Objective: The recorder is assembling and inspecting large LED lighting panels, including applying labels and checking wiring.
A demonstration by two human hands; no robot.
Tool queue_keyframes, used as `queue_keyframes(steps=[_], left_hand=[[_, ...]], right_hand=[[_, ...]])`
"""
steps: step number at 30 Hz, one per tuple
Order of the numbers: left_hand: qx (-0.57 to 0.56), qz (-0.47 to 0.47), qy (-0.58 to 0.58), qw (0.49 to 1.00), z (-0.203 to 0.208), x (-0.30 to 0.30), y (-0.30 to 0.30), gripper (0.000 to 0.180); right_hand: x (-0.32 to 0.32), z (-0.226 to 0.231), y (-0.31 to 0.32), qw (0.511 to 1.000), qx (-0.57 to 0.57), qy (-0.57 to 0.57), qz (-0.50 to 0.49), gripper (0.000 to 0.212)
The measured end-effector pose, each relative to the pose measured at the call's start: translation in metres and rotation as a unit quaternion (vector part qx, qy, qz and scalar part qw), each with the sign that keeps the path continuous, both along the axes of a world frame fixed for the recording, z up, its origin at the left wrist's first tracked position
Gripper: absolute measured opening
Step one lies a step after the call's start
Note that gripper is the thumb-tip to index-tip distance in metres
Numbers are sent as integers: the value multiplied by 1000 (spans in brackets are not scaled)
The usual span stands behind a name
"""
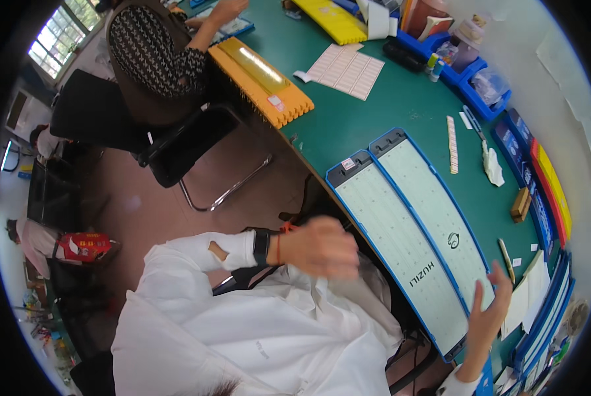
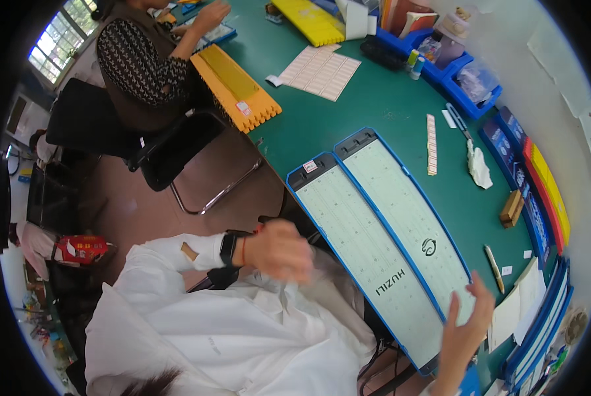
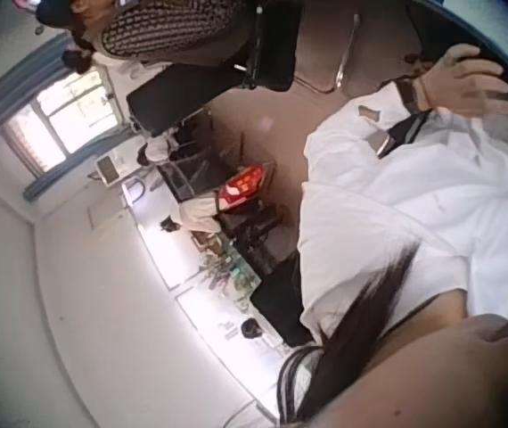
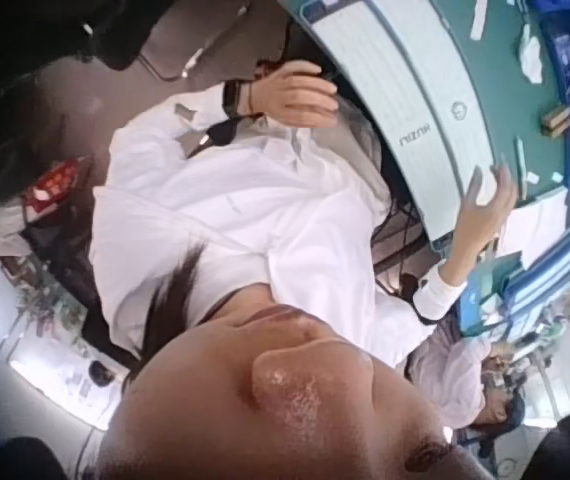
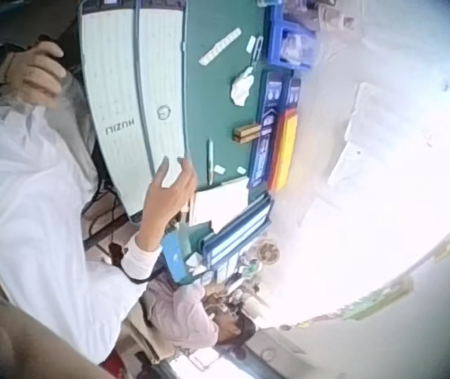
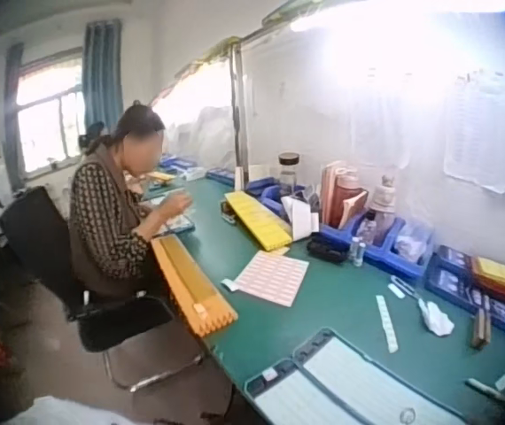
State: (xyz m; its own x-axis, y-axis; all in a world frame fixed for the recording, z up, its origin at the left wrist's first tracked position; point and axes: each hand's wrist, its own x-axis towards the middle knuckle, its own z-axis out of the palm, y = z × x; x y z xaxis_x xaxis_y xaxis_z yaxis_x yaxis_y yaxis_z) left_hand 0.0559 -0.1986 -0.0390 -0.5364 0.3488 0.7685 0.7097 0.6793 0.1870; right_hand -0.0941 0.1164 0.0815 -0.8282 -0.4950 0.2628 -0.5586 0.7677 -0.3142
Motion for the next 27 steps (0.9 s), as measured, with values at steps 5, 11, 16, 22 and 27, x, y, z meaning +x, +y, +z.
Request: queue_keyframes(steps=[5,11,16,22,27], left_hand=[[-114,-199,-237,944,-15,-10,80,8],[-45,-166,-202,964,-81,-49,167,27],[1,-203,-210,956,-112,-57,165,27],[11,-230,-266,936,-109,-50,98,27],[36,-213,-282,935,-112,-46,86,27]], right_hand=[[29,-17,-31,995,24,-68,69,50],[20,-44,-38,992,19,-106,61,52],[20,-52,-43,990,80,-87,71,43],[17,-49,-43,988,117,-89,55,39],[20,-50,-52,991,115,-55,42,37]])
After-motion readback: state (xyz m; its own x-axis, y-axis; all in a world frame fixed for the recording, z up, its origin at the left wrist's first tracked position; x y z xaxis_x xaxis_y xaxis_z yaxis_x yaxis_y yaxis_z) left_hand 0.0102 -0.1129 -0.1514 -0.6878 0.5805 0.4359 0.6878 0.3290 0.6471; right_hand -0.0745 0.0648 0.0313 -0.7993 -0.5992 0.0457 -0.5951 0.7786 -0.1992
